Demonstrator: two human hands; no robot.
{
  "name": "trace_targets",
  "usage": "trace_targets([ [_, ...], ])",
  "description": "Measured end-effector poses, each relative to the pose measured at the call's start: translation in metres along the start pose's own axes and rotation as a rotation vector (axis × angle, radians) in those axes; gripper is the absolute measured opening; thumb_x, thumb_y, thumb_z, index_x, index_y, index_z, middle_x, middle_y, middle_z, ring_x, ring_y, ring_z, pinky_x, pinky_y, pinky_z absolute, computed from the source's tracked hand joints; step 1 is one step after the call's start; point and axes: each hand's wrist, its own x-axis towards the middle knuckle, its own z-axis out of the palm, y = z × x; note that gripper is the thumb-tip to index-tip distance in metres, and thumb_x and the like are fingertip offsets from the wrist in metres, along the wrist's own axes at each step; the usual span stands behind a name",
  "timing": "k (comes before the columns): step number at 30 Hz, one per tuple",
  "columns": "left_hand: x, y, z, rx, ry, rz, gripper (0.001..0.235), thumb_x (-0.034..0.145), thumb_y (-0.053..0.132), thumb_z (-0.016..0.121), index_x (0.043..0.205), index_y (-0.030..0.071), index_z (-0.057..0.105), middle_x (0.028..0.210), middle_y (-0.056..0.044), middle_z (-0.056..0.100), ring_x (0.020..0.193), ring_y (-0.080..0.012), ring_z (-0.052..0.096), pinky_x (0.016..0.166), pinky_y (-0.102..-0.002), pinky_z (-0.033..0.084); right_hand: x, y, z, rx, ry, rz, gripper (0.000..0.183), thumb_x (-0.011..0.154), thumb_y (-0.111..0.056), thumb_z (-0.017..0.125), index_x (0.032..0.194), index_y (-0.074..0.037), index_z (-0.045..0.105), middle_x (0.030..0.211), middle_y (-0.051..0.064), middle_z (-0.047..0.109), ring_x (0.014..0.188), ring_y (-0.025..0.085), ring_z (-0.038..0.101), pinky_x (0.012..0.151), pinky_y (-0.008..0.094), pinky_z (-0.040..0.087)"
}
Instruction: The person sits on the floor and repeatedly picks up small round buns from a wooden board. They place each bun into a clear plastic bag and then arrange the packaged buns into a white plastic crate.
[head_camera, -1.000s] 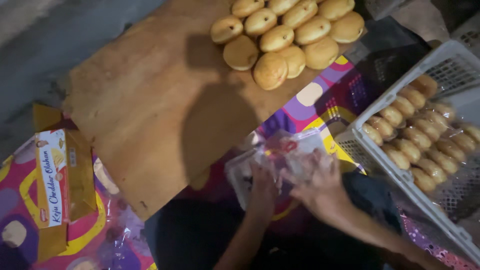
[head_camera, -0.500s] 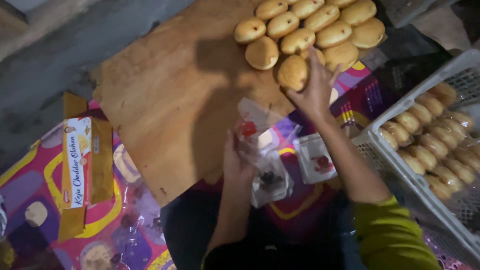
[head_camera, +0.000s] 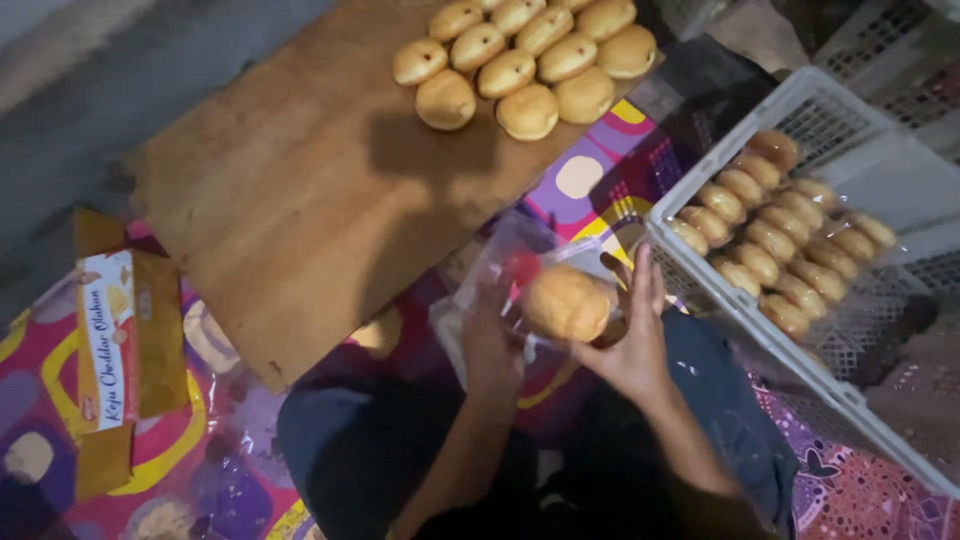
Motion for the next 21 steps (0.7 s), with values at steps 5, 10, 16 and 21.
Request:
trace_targets([
  [5,-0.034,-0.033,0.02,-0.027,-0.219,0.109,0.044,0.103,0.022,0.064,0.14,0.002,0.054,0.131,-0.014,0.064,0.114,-0.022,0.068,0.095,-0.035,0.059,-0.011,-0.022,-0.007,-0.083,0.0,-0.016,0.137,0.067,-0.026,0.092,0.16,0.004,-0.004,0.119,0.02,0.069,0.144,0.039,0.047,0.122,0.068,0.005],
  [10,-0.032,-0.022,0.013,-0.126,-0.339,-0.157,0.047,0.097,0.032,0.065,0.137,0.01,0.051,0.12,-0.014,0.065,0.102,-0.0253,0.07,0.078,-0.036,0.062,-0.03,-0.025,-0.042,-0.165,0.072,-0.094,0.097,0.07,-0.032,0.09,0.151,-0.009,0.042,0.131,0.021,0.068,0.131,0.034,0.058,0.123,0.062,0.019],
  [16,-0.058,-0.028,-0.007,0.189,-0.942,0.204,0.083,0.099,0.037,0.076,0.155,0.003,0.025,0.128,-0.017,0.056,0.113,-0.0237,0.061,0.089,-0.035,0.055,-0.034,-0.007,-0.062,-0.088,-0.142,-0.153,0.023,0.092,-0.014,0.075,0.116,-0.011,0.075,0.109,0.012,0.076,0.105,0.029,0.071,0.094,0.038,0.054],
  [21,-0.079,-0.025,-0.026,0.769,-0.537,0.441,0.038,0.101,0.024,0.067,0.127,-0.003,0.068,0.122,-0.017,0.072,0.107,-0.0192,0.067,0.088,-0.032,0.05,-0.031,-0.034,-0.079,-0.16,-0.294,0.35,0.018,0.096,-0.023,0.071,0.109,-0.014,0.08,0.09,0.014,0.077,0.076,0.026,0.075,0.073,0.036,0.058],
])
